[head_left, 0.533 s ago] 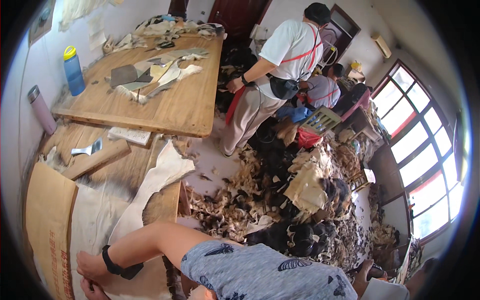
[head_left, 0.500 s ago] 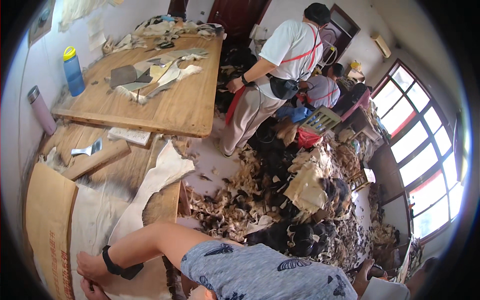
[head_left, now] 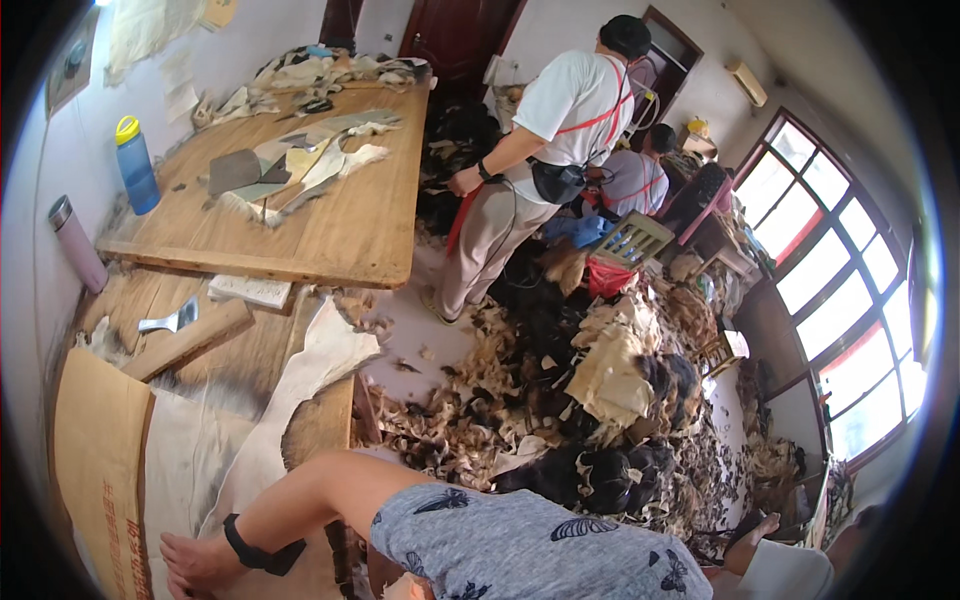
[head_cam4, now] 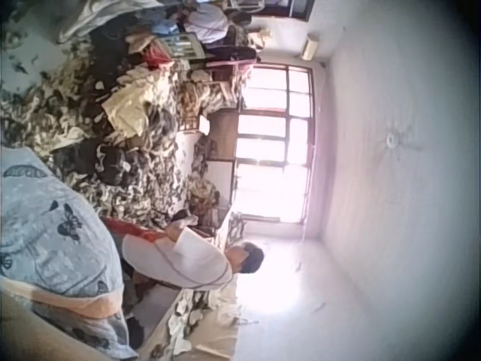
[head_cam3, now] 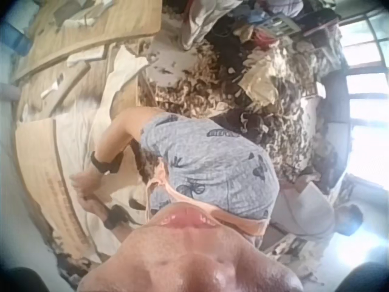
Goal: Cutting and sewing together pieces of fur hide to match a pattern.
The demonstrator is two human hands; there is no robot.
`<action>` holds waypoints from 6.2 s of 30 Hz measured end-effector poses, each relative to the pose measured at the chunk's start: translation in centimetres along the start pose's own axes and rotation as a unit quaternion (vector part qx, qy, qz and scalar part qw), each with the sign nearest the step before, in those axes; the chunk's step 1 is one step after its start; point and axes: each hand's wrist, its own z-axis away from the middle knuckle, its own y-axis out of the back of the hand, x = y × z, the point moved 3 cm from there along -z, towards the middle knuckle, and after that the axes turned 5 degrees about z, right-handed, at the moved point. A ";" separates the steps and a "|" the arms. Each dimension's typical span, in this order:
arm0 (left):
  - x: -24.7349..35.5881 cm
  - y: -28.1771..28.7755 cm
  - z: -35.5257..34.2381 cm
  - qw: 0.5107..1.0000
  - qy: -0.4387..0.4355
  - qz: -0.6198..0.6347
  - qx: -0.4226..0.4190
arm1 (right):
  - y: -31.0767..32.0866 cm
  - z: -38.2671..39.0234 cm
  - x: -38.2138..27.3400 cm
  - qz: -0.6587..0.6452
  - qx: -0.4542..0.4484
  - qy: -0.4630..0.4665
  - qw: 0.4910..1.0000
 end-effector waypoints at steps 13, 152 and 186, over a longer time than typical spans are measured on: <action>-1.5 1.0 -0.5 0.990 -0.056 -0.116 -0.053 | -2.4 -1.4 0.2 -0.096 0.164 0.073 0.979; 2.3 -1.2 0.2 0.963 -0.011 -0.270 -0.011 | 11.8 4.7 6.4 -0.613 -0.132 0.004 0.779; 4.0 -0.7 2.5 0.987 -0.084 -0.126 -0.061 | 4.9 3.5 5.2 -0.537 -0.107 -0.212 0.809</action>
